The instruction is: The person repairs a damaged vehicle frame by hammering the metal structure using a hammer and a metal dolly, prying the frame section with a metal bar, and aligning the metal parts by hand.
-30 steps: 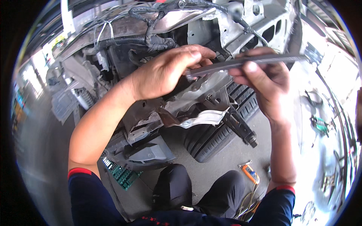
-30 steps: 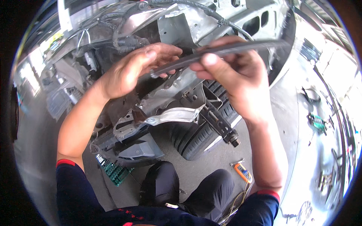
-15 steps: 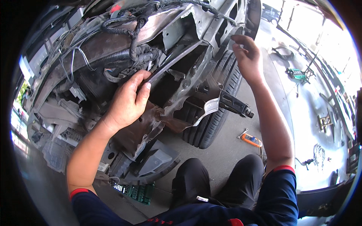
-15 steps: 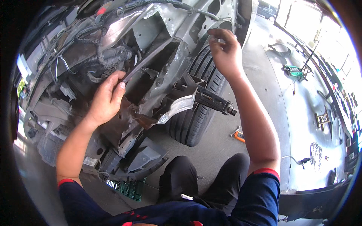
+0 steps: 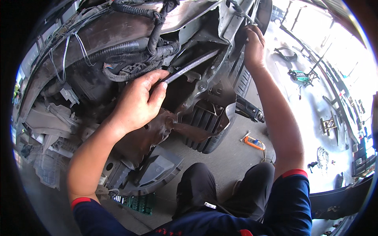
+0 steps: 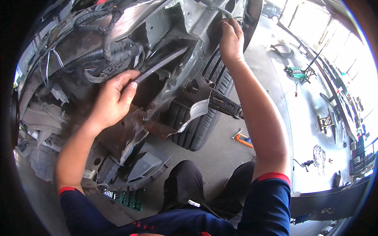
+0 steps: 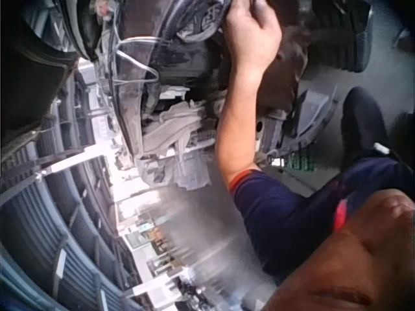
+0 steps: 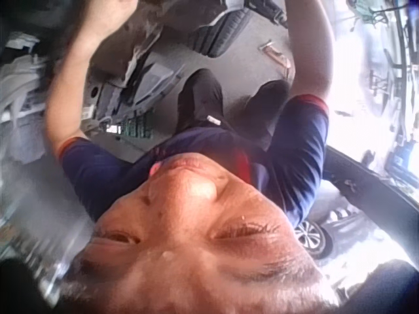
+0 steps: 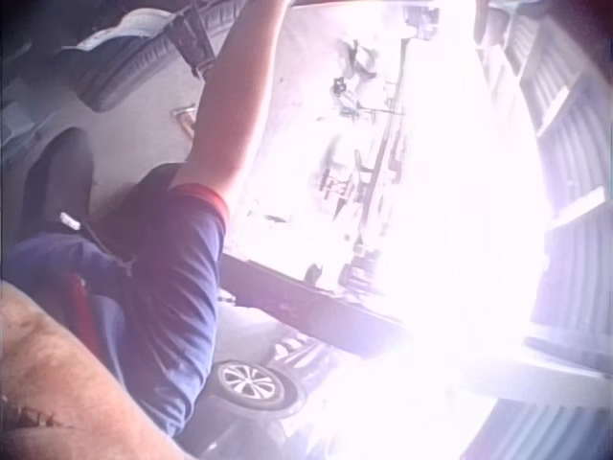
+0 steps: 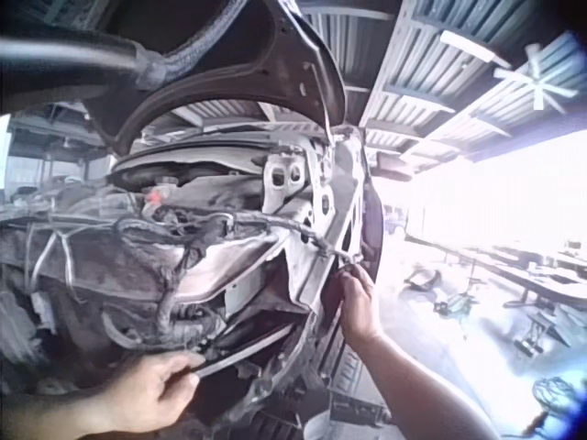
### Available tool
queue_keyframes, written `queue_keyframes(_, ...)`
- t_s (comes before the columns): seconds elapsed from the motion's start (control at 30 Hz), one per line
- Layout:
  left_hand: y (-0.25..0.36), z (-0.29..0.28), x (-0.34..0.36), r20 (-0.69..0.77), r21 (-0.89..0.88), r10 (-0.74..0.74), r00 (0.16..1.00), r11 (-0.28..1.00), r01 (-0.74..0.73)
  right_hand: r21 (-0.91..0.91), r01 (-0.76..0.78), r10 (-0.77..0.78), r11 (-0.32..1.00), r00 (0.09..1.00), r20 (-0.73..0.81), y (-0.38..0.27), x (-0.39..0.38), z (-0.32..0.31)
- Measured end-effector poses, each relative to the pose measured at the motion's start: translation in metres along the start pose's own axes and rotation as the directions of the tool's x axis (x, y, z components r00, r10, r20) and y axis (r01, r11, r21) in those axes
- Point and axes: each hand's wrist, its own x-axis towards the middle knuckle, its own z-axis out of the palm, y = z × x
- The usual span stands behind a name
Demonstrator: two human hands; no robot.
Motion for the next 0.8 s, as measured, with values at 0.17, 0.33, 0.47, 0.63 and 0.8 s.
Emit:
queue_keyframes(0.17, -0.005, 0.001, 0.000, 0.047, -0.203, 0.037, 0.998, 0.979, -0.026, -0.147, 0.065, -0.084, 0.987, 0.988, -0.127, 0.018, 0.007, 0.008)
queue_keyframes(0.33, -0.007, -0.005, 0.006, 0.080, -0.104, -0.046, 0.996, 0.993, 0.054, -0.228, 0.167, -0.195, 0.959, 0.976, -0.103, 0.032, 0.012, 0.005)
queue_keyframes(0.47, -0.012, -0.012, 0.016, 0.076, -0.002, 0.063, 0.995, 0.998, -0.063, -0.273, 0.222, -0.256, 0.936, 0.962, -0.093, 0.036, 0.011, 0.005)
queue_keyframes(0.63, -0.012, -0.011, 0.025, 0.045, 0.083, 0.093, 0.995, 0.992, -0.096, -0.337, 0.292, -0.340, 0.895, 0.936, -0.092, 0.032, 0.007, 0.007)
queue_keyframes(0.8, -0.006, -0.010, 0.024, -0.033, 0.084, 0.040, 0.999, 0.996, -0.037, -0.346, 0.269, -0.316, 0.899, 0.944, -0.089, 0.029, 0.005, 0.008)
